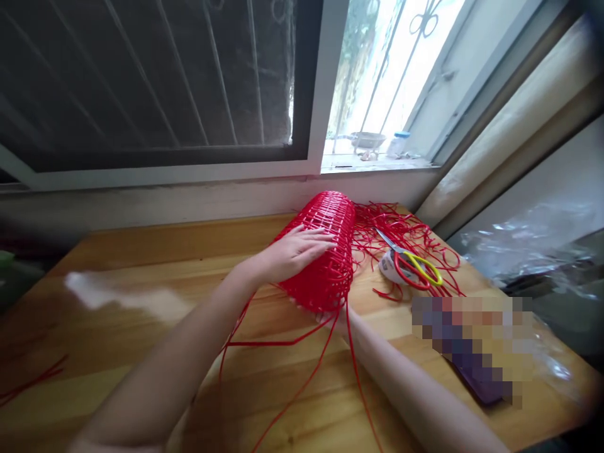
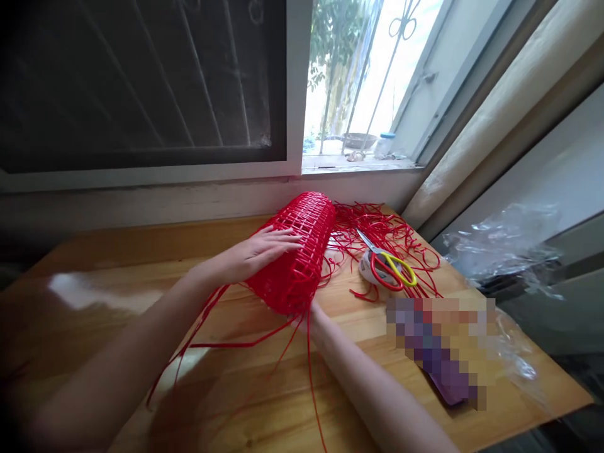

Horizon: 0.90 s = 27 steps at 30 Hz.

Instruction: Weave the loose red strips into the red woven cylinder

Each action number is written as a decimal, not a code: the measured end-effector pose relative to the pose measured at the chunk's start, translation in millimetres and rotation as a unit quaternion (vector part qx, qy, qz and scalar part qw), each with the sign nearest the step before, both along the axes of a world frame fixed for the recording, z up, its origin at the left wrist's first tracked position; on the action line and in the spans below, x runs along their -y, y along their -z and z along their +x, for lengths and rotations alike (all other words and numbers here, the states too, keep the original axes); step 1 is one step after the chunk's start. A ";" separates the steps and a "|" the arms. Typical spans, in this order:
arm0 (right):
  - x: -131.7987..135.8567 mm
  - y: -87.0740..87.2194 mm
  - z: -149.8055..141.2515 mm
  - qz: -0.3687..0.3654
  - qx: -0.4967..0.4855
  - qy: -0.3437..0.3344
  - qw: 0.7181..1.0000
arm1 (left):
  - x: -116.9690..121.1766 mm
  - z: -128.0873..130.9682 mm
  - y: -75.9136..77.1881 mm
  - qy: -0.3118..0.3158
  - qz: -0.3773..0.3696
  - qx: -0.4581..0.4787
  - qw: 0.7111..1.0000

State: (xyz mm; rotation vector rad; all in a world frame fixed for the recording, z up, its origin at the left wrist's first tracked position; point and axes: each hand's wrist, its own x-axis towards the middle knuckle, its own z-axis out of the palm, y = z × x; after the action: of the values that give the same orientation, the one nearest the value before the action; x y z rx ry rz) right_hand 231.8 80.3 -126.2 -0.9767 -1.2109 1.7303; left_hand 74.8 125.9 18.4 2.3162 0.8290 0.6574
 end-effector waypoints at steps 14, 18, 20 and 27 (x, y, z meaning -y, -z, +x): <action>-5.4 -48.3 116.1 -0.023 0.164 0.162 0.973 | -1.6 -28.7 51.1 -0.240 -0.114 0.290 0.919; -18.5 -49.9 84.6 -0.037 0.089 0.185 0.978 | 1.9 -46.1 67.2 -0.302 -0.013 0.143 0.942; -27.1 -51.5 65.5 -0.075 0.051 0.163 0.982 | 7.5 -48.6 70.8 -0.340 0.019 0.070 0.938; -51.9 -51.8 2.3 -0.059 -0.105 0.116 0.986 | 29.0 -19.9 45.2 -0.290 0.085 -0.058 0.952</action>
State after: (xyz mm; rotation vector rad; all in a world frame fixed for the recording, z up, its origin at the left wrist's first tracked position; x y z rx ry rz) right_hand 234.1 132.2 -74.4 -0.9374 -0.8332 1.6844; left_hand 54.9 96.9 -26.9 2.2745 1.5942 0.8667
